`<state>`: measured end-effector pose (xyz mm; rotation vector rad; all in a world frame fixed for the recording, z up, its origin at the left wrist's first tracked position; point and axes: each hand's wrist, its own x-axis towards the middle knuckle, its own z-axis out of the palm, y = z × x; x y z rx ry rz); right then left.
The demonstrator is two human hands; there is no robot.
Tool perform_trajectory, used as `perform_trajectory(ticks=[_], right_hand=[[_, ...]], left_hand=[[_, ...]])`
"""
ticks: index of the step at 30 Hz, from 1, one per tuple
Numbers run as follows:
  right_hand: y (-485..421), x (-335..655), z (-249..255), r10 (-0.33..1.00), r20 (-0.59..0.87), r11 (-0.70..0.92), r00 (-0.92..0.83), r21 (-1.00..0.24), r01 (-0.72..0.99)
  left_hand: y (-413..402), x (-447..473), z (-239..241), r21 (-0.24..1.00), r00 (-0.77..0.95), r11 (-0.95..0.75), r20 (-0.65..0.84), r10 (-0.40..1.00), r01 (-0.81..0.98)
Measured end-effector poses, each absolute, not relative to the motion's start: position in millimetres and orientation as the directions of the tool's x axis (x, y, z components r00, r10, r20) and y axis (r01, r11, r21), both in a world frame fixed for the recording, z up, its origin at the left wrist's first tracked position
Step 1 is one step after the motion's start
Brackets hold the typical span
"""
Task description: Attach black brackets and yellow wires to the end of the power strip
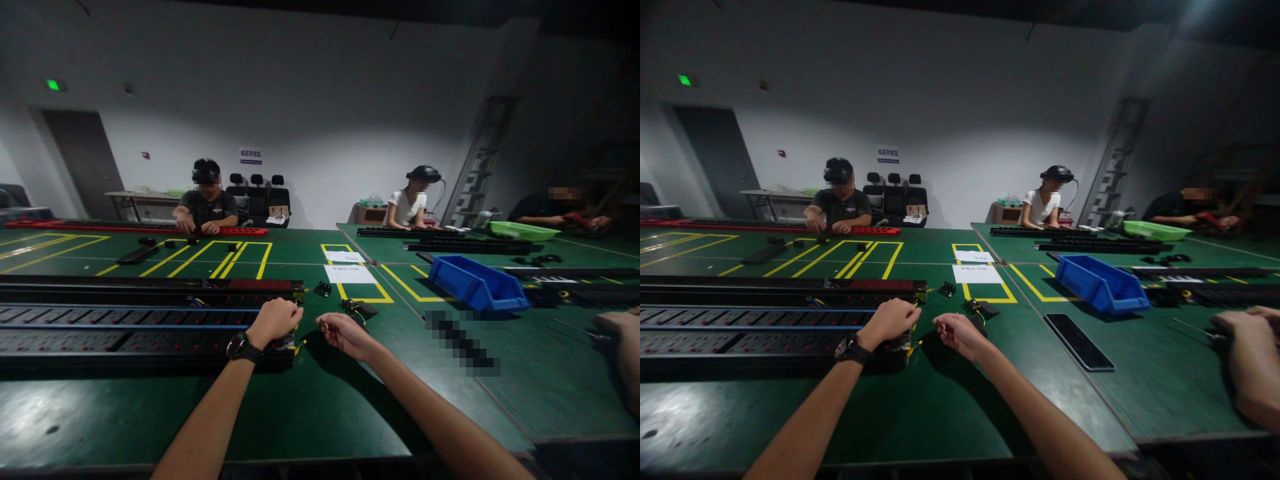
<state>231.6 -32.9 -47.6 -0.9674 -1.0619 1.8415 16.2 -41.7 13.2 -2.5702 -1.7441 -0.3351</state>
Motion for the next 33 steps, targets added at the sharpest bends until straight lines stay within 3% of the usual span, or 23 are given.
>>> perform_trajectory(ticks=[33], right_hand=[[-32.9, 232.7, -47.5, 0.880, -0.213, -0.344, -0.425, -0.903, -0.260]], left_hand=[[-40.8, 15.7, 11.9, 0.115, 0.358, -0.382, 0.186, 0.915, 0.917]])
